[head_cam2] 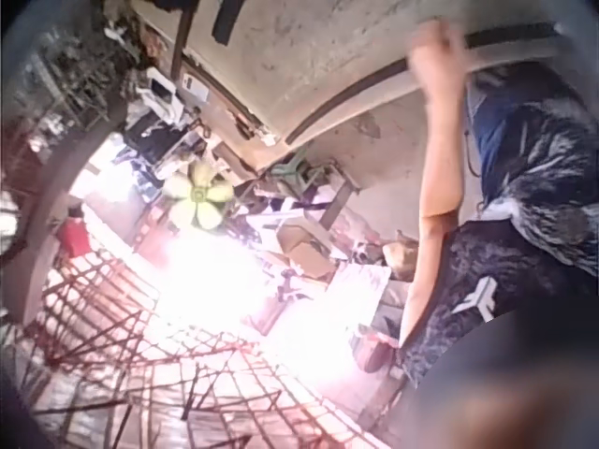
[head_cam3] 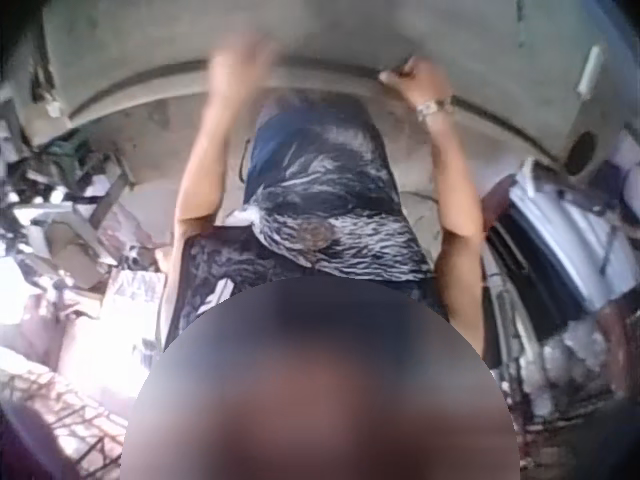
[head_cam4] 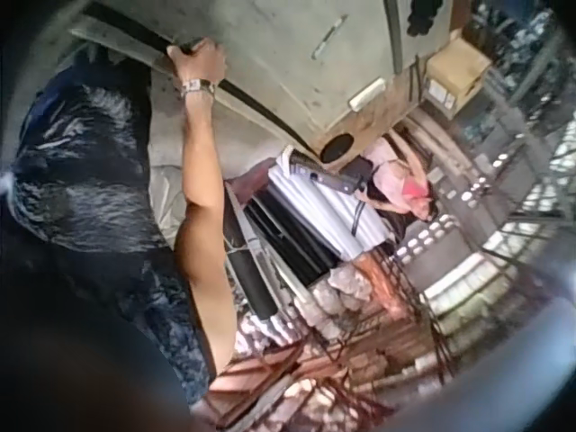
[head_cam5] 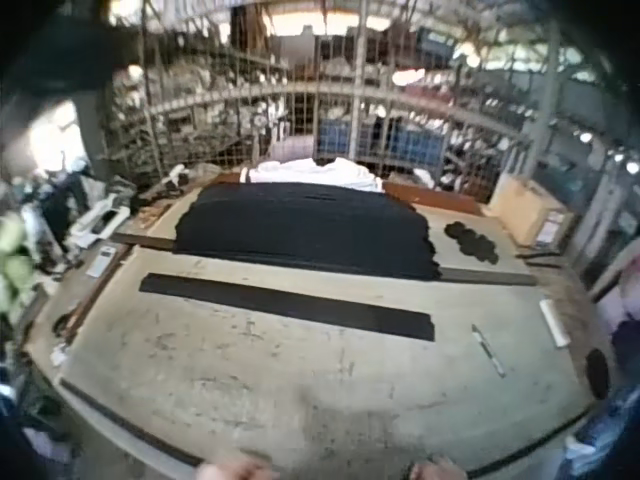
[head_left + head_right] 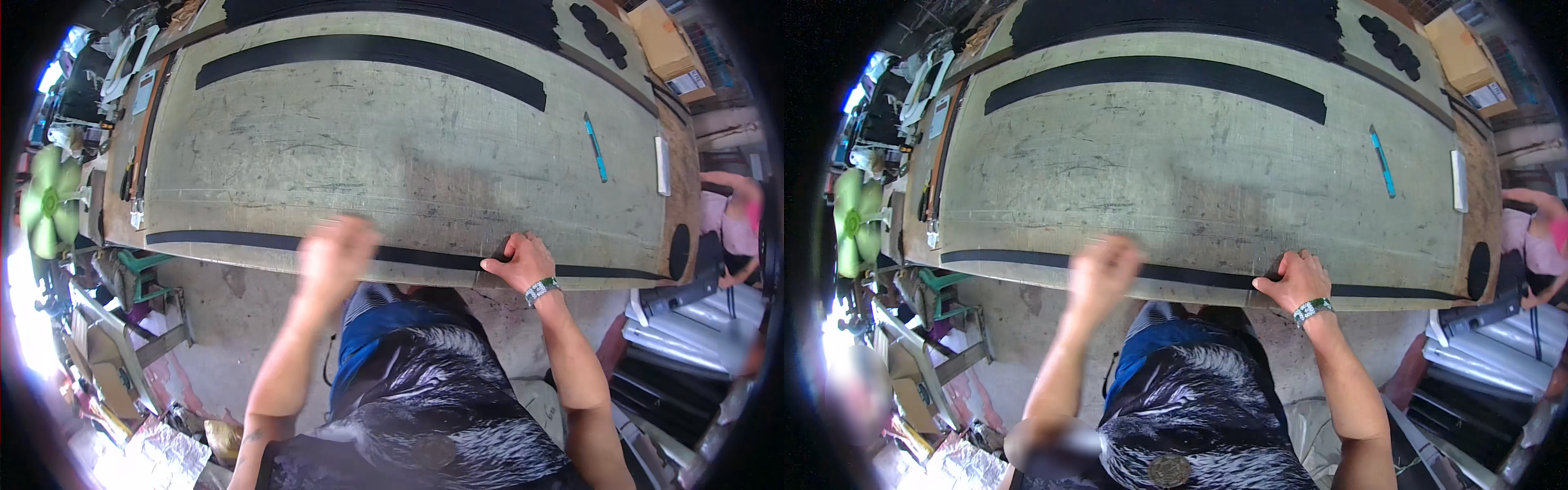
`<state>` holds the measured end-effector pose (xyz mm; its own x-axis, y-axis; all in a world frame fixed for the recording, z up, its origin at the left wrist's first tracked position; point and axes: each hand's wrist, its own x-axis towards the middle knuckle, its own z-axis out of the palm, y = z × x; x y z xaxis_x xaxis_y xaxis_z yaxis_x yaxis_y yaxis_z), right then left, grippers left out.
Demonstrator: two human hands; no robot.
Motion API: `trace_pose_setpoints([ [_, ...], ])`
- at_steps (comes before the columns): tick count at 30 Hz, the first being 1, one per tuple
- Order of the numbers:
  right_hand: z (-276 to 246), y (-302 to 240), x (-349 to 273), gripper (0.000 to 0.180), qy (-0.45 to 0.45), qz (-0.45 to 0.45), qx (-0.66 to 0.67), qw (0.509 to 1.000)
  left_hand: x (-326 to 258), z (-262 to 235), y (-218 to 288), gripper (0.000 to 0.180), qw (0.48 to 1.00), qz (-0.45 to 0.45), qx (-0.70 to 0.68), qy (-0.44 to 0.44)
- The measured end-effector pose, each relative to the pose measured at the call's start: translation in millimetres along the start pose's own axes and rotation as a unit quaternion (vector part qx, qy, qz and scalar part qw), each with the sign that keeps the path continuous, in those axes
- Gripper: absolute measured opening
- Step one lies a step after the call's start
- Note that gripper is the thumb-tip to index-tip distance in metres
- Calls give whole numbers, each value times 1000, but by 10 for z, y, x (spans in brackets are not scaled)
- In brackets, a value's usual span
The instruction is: Measuring and cutting long strips of black leather or material on a large workbench using a utility knife.
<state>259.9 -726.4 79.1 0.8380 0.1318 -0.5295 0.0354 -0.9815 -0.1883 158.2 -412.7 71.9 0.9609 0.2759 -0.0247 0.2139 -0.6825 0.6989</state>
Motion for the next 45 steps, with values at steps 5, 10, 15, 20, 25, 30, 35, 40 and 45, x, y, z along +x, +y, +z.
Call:
trace_pose_setpoints([
  [5, -36, -1, 4, 47, -7, -43, -21, 999, -265, 1105, 932, 15, 987, 44, -101, -114],
  [10, -56, 62, 22, 48, 19, -86, -1, 996, -209, 1264, 1071, 10, 997, 9, -31, -73],
  [15, -5, 80, 50, 48, 22, -83, 4, 996, -115, 1309, 1065, 10, 994, -28, -8, -106],
  [20, -147, 2, 41, 52, -16, -65, -7, 998, -14, 1274, 1108, 10, 986, -55, 17, -154],
  [25, -193, 63, 67, 51, -34, -39, -37, 998, 72, 1288, 1140, 13, 979, -58, -3, -197],
  [30, -450, 294, 343, 41, -132, -75, 13, 988, 140, 1276, 1064, 14, 962, -64, 36, -262],
  [35, -634, 1289, 1140, 28, 353, 17, 175, 919, 234, 1250, 1016, 18, 949, -86, 48, -301],
  [40, -472, 2040, 1748, 37, 401, 30, 13, 916, 305, 1006, 1175, 23, 919, -118, 66, -371],
  [45, -379, 3582, 2148, 16, 332, -66, 252, 907, 212, 1233, 1259, 16, 949, -80, 45, -301],
])
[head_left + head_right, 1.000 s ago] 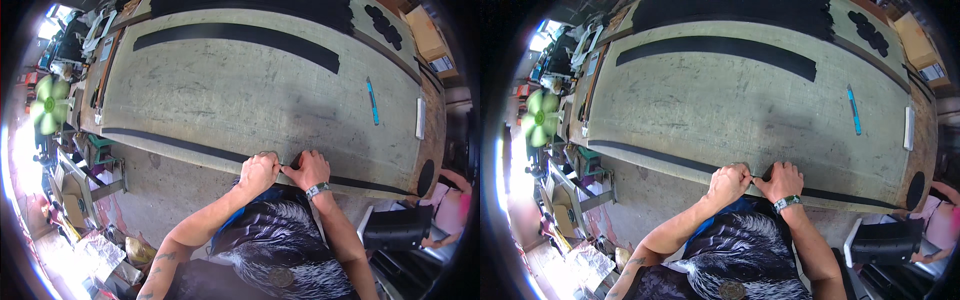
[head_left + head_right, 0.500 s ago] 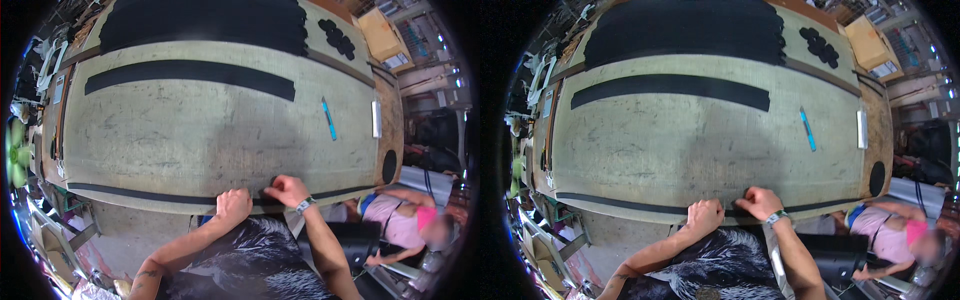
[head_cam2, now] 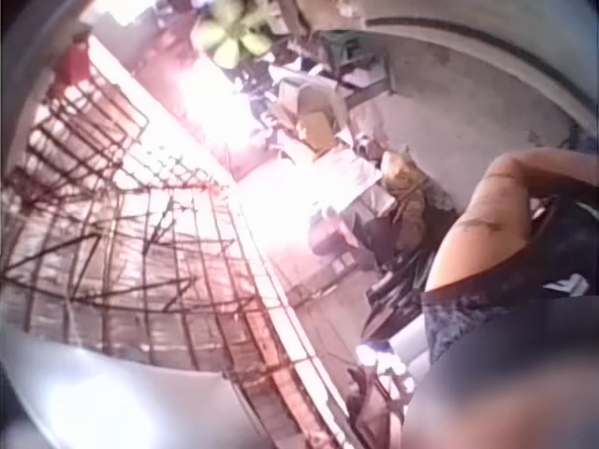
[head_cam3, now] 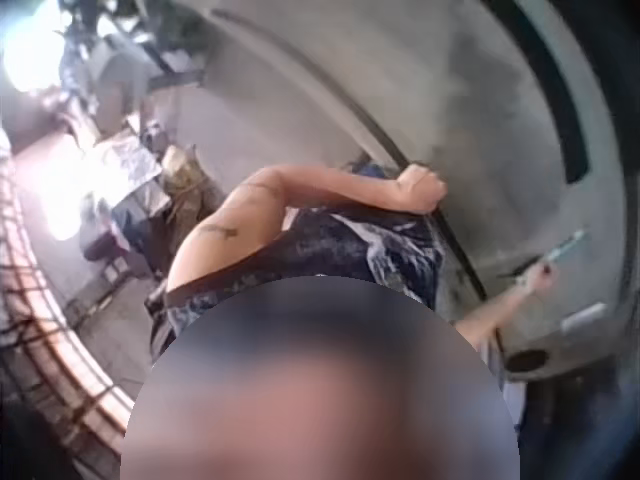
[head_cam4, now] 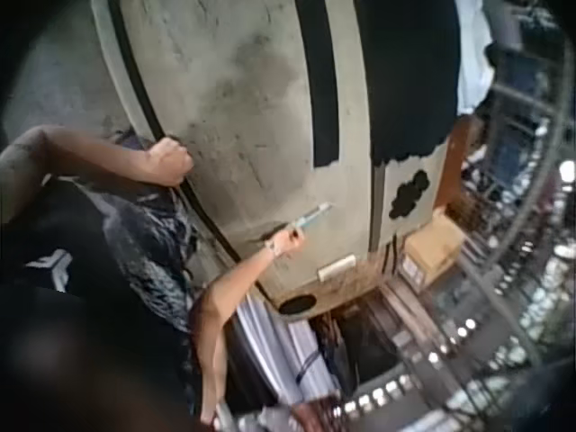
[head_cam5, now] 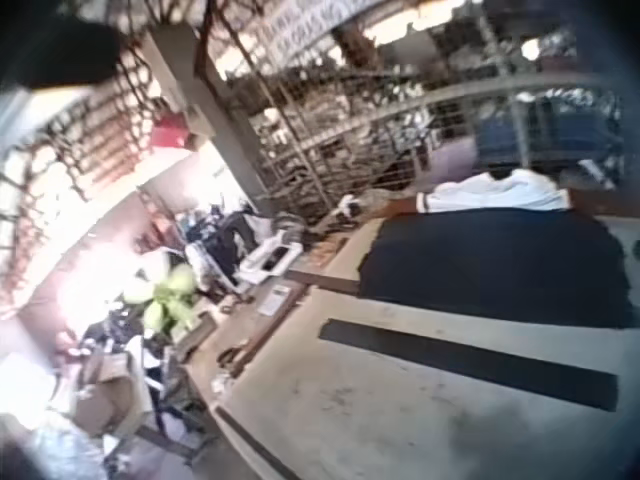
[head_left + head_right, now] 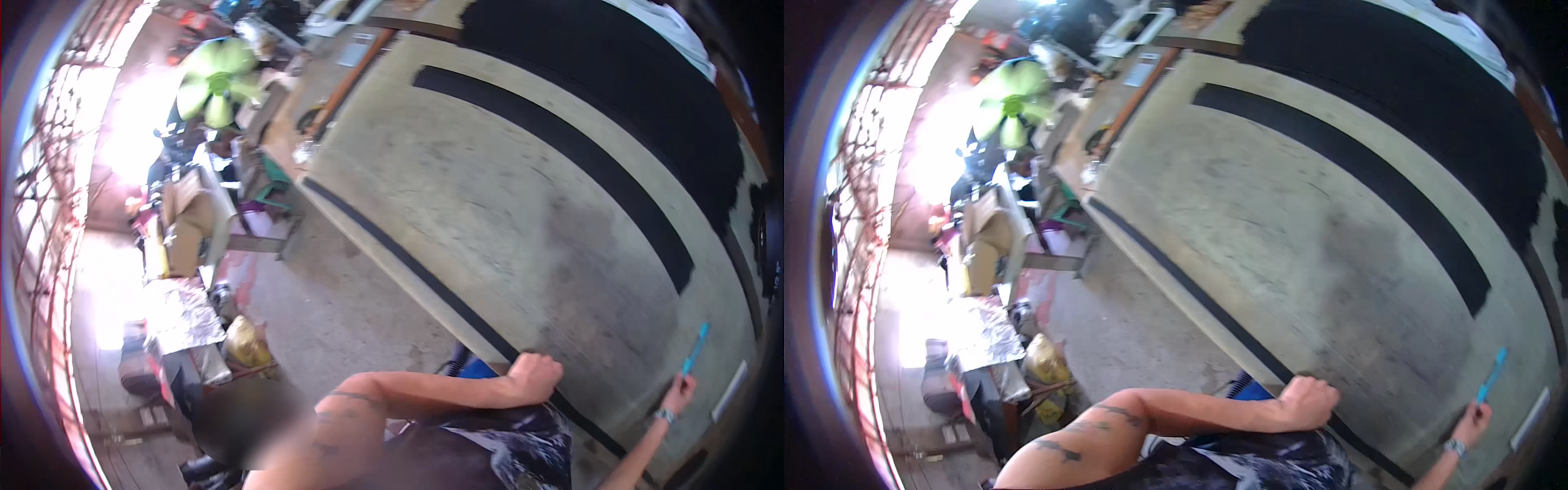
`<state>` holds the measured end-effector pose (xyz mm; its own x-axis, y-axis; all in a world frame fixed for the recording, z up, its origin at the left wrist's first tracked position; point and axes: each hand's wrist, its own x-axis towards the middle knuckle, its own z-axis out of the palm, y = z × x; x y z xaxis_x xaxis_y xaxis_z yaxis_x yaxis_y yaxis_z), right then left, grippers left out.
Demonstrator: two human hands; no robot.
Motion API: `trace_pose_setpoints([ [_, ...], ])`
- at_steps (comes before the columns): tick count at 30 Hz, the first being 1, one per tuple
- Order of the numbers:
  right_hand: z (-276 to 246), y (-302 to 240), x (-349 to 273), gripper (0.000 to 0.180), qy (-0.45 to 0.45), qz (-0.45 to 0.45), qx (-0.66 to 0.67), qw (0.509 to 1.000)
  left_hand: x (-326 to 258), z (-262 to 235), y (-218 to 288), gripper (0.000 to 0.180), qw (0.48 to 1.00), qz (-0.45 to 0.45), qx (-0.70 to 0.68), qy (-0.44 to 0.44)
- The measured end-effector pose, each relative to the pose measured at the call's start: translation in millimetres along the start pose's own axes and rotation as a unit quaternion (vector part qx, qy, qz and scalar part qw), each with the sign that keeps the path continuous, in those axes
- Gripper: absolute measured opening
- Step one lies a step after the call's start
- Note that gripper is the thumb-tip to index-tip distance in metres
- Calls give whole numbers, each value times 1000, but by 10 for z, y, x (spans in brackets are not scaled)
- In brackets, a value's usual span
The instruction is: Measuring and cutting long strips of black leather or material on a large workbench using a utility knife.
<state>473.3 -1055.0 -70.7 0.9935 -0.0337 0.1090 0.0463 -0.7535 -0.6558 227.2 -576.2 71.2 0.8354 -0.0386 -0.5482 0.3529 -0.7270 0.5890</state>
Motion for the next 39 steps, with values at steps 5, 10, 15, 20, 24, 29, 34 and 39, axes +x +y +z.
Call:
trace_pose_setpoints([
  [5, -118, 227, 46, 10, -72, 110, 175, 976, -55, 57, -56, 13, 1000, -20, -13, 16],
  [10, -805, -83, -439, 14, -55, 116, 161, 978, -47, 179, -141, 14, 998, 21, -40, 49],
  [15, -1041, -1245, -942, 21, -76, 157, 153, 973, -22, -70, -48, 18, 999, -19, 26, -36],
  [20, -391, -2575, -898, 10, -46, 69, 122, 989, -82, 1, -238, 18, 998, -10, 37, 44],
  [24, -209, -2874, -868, 9, 4, 96, 125, 987, -16, 60, -313, 18, 996, 28, 7, 79],
  [29, 59, -2613, -742, 17, 4, 69, 132, 989, -147, -15, -127, 20, 999, -30, 11, 18],
  [34, 76, -1876, -452, 25, -80, 35, 97, 991, -232, 277, -24, 12, 993, -16, -6, 117],
  [39, 570, -832, 349, 33, -192, -52, 89, 976, -192, 476, -24, 17, 981, -36, 9, 190],
])
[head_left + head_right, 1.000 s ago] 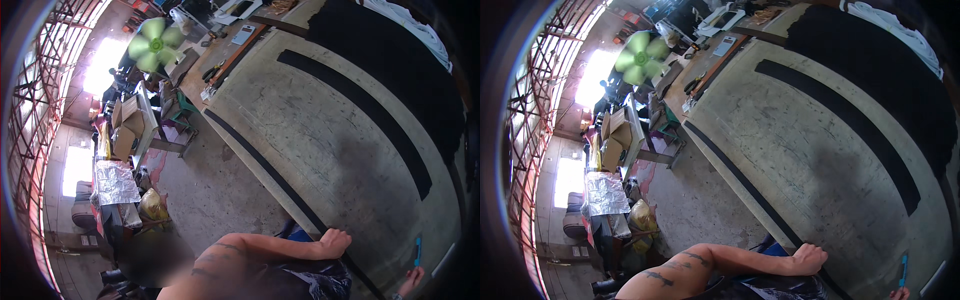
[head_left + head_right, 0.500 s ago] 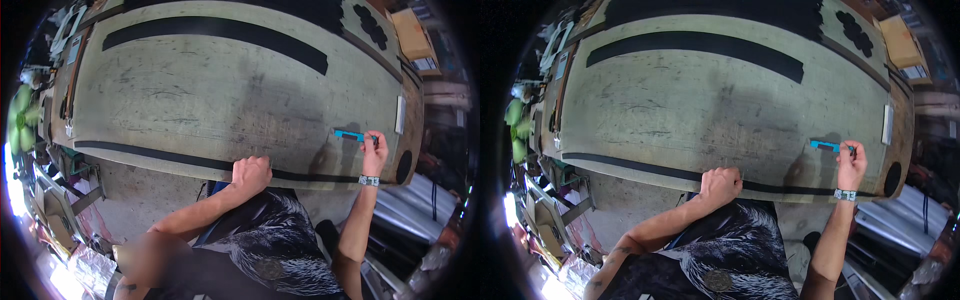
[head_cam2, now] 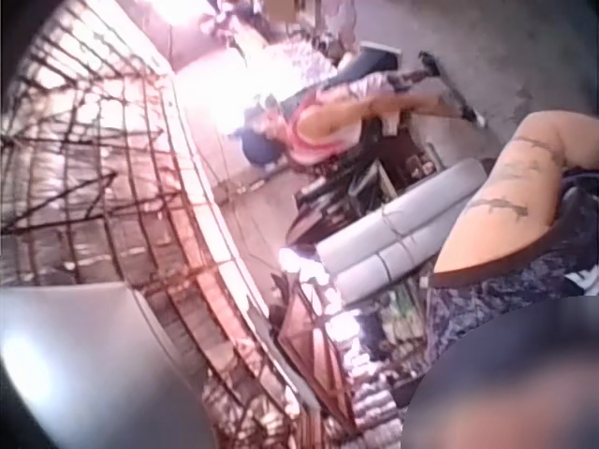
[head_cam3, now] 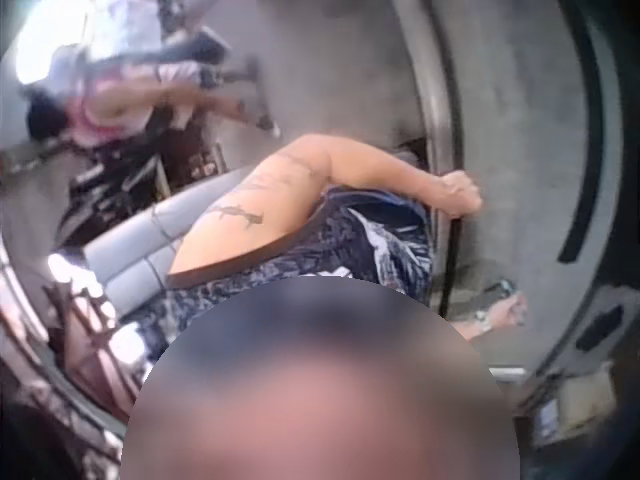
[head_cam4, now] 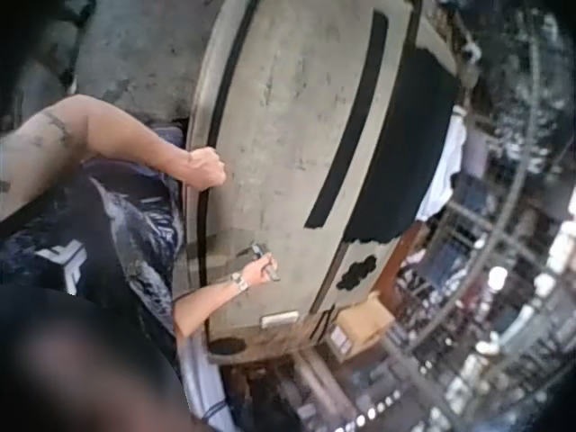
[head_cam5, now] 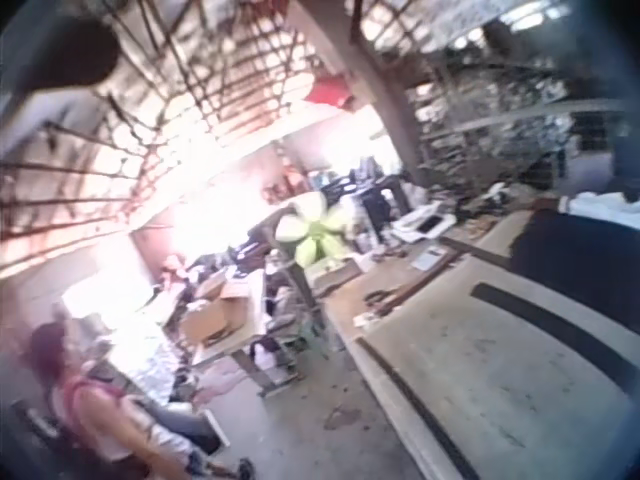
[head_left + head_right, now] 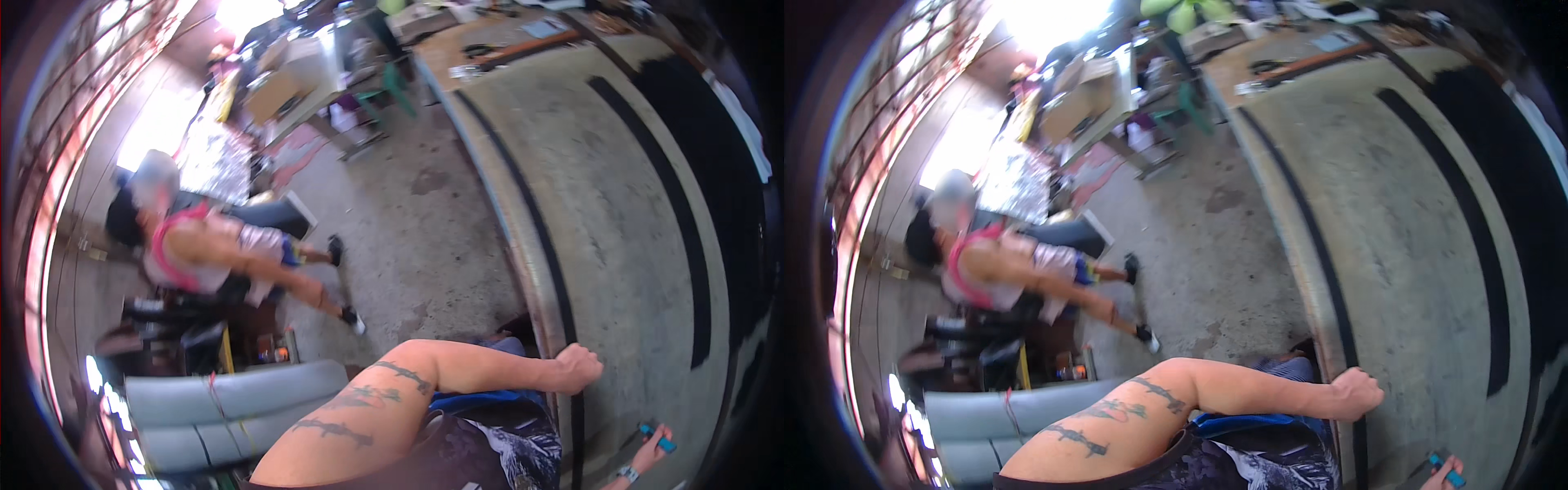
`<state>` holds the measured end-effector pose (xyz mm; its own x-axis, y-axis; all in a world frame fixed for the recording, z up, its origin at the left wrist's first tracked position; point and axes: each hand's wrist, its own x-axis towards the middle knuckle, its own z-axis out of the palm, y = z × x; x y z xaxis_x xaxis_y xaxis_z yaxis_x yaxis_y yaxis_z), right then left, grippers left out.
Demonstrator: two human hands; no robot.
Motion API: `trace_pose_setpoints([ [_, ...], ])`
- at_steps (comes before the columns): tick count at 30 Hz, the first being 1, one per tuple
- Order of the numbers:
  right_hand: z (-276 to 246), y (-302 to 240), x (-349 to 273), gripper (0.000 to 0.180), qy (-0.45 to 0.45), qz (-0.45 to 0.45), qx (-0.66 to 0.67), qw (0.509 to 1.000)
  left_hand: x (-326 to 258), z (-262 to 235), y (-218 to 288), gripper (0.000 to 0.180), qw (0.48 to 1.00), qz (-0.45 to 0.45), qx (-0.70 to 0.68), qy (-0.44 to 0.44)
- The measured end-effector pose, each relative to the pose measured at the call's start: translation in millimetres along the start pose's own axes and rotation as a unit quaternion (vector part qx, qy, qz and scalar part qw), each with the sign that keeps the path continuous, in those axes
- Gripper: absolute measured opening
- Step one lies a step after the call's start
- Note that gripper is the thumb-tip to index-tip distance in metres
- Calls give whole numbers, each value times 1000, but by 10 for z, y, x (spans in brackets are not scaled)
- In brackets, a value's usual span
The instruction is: Measuring and cutting long strips of black leather or material on a large workbench using a utility knife.
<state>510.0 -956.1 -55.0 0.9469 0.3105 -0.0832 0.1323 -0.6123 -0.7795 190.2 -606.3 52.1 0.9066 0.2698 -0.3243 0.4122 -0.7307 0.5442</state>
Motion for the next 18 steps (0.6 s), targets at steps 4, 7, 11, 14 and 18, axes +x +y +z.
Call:
trace_pose_setpoints([
  [4, 239, -991, -421, 35, 31, -65, 31, 997, 109, 128, -58, 27, 999, -10, 26, -19],
  [7, 229, -1163, -382, 43, 2, -46, -51, 998, 87, 109, -34, 29, 998, 4, 58, 10],
  [11, 207, -1608, -557, 51, -13, 47, -90, 995, 182, 146, 25, 29, 997, 9, 72, 28],
  [14, 126, -1528, -613, 60, 42, 197, -218, 955, 201, 247, 67, 28, 996, 37, 58, 58],
  [18, -195, -205, -601, 57, -26, 180, 61, 981, 212, 347, 102, 24, 996, 84, 9, 34],
])
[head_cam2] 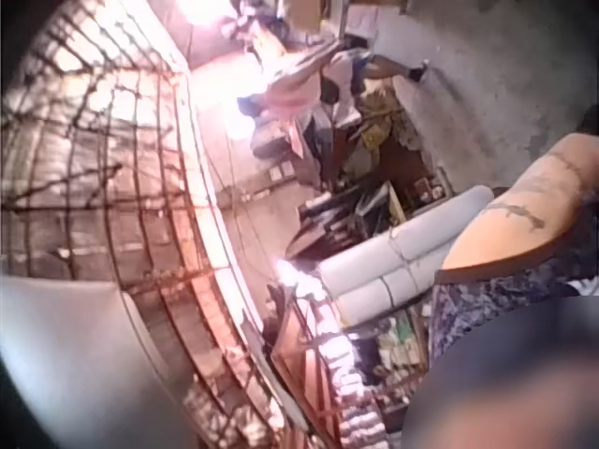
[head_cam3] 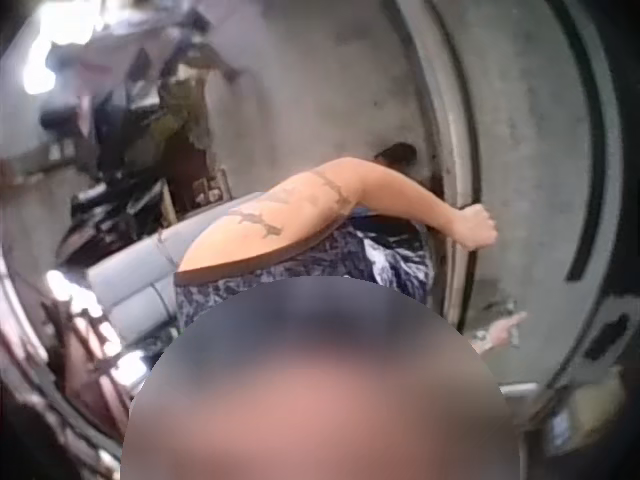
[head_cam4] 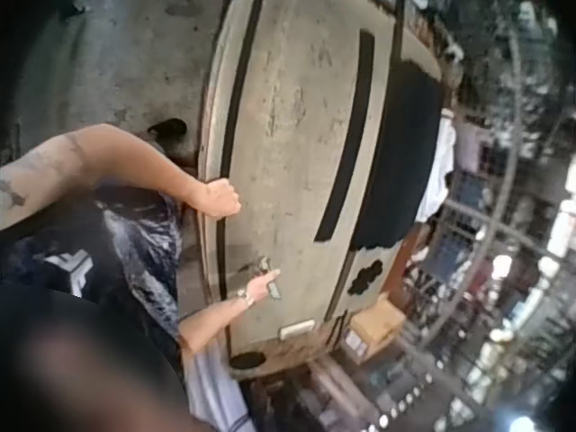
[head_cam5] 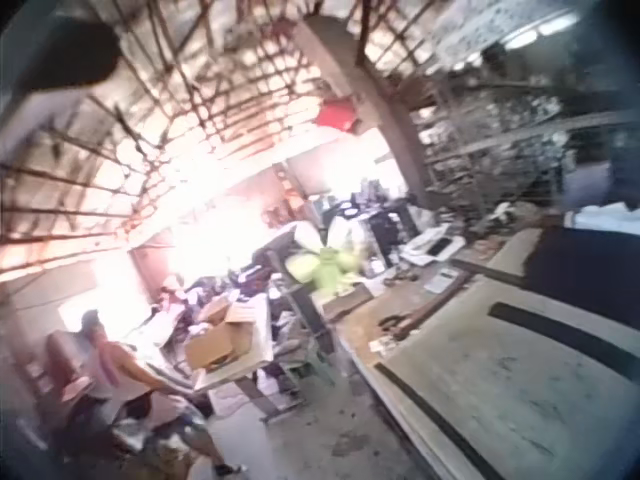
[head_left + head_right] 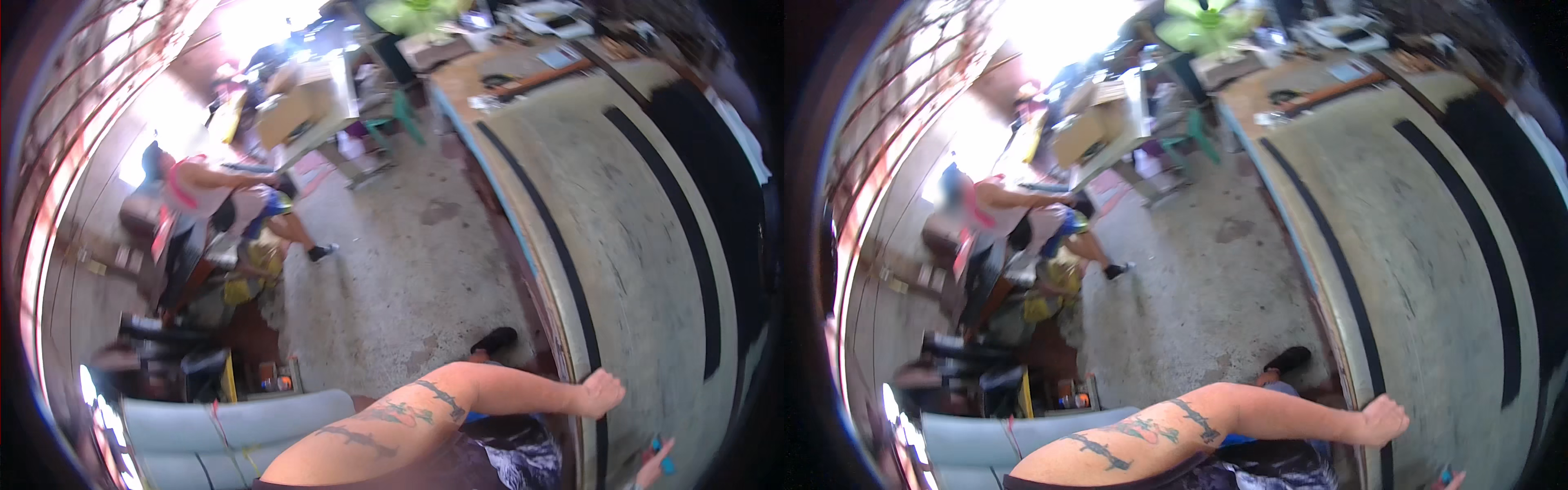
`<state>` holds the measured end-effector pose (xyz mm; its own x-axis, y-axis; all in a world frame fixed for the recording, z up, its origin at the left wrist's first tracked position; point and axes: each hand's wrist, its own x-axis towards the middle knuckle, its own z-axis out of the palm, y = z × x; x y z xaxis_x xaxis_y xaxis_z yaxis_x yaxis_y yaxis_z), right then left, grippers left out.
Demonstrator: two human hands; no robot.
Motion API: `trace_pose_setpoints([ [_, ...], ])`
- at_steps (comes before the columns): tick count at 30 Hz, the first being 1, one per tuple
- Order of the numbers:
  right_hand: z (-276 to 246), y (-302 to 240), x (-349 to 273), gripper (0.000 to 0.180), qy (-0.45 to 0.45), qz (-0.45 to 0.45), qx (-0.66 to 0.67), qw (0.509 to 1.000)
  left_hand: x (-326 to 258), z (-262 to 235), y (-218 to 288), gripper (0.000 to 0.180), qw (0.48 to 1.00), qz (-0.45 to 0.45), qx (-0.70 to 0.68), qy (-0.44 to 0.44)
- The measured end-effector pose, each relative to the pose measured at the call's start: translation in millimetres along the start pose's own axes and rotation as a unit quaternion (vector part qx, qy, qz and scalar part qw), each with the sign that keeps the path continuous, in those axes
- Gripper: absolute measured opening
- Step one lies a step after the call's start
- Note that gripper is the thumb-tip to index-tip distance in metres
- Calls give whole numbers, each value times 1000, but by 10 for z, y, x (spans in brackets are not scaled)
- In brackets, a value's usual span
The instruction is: Measuring and cutting long strips of black leather or material on a large workbench using a utility knife.
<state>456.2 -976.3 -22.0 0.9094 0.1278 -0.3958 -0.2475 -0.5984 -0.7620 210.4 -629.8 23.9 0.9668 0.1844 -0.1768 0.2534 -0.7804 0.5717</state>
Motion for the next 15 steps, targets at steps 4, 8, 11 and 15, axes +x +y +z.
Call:
trace_pose_setpoints([
  [4, 1093, -753, -1246, 57, 37, 34, -199, 979, -176, -595, -170, 12, 994, -18, -24, -105],
  [8, 1749, -1236, -1539, 67, 103, 29, -181, 978, -173, -462, -421, 14, 996, 20, 1, -87],
  [11, 1796, -1582, -1800, 72, 109, 25, -168, 979, -140, -330, -445, 14, 999, 51, -5, -8],
  [15, 2043, -1664, -2297, 63, 162, -20, -12, 987, -105, -375, -484, 14, 995, 75, -60, -11],
])
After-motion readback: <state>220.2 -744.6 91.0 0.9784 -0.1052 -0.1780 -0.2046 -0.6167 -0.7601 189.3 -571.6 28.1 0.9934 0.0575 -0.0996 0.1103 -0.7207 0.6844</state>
